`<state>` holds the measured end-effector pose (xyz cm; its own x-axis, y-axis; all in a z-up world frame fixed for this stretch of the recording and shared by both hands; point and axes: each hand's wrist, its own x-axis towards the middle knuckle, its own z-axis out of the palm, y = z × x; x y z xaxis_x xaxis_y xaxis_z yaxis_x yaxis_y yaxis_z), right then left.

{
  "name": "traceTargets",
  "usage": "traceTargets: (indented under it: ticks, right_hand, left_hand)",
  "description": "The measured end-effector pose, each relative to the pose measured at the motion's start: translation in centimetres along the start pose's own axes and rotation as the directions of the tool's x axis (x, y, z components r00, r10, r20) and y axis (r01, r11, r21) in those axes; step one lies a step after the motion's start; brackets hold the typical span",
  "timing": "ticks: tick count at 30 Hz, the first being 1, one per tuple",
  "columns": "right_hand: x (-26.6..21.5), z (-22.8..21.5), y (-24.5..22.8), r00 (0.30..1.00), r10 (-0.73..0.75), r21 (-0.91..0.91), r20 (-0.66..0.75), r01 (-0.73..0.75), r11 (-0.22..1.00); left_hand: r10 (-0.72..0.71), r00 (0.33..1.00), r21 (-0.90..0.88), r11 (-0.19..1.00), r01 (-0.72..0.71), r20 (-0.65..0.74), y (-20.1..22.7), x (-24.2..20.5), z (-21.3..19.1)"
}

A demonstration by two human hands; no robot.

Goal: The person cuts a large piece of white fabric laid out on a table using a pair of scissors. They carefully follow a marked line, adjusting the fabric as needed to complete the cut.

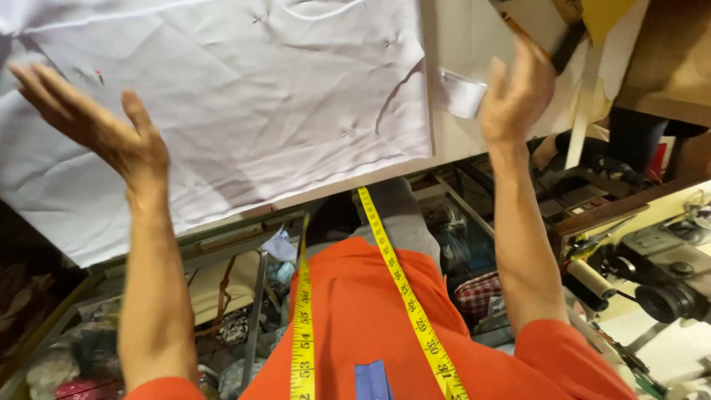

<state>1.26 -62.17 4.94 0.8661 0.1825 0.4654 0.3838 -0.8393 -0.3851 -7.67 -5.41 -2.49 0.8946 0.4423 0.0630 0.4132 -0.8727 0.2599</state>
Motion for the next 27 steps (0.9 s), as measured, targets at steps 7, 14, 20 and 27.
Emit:
traceTargets:
  ticks: [7,14,20,27]
  right_hand:
    - [-10.8,-1.8,10.9,0.909,0.406,-0.276,0.092,-0.368,0.888]
    - [-10.6,-2.1,12.6,0.841,0.535,-0.381,0.077,-0.471,0.796]
    - [-10.4,-4.3,14.7,0.833,0.518,-0.296,0.192,-0.455,0.840]
    - [-9.5,-9.4,18.0,0.739,0.531,-0.077,0.415,-0.552,0.830]
  left_hand:
    - [0.157,0.986,-0.582,0.797,-0.162,-0.059,13.1,-14.6,-3.3]
    - [0.443,0.896,-0.556,0.755,-0.349,0.039,28.5,-19.4,1.5]
    - [-0.010,0.996,-0.820,0.566,0.080,0.090,31.6,-22.0,0.9]
    - [-0.430,0.788,-0.756,0.297,0.584,0.440,33.2,-34.1,5.9]
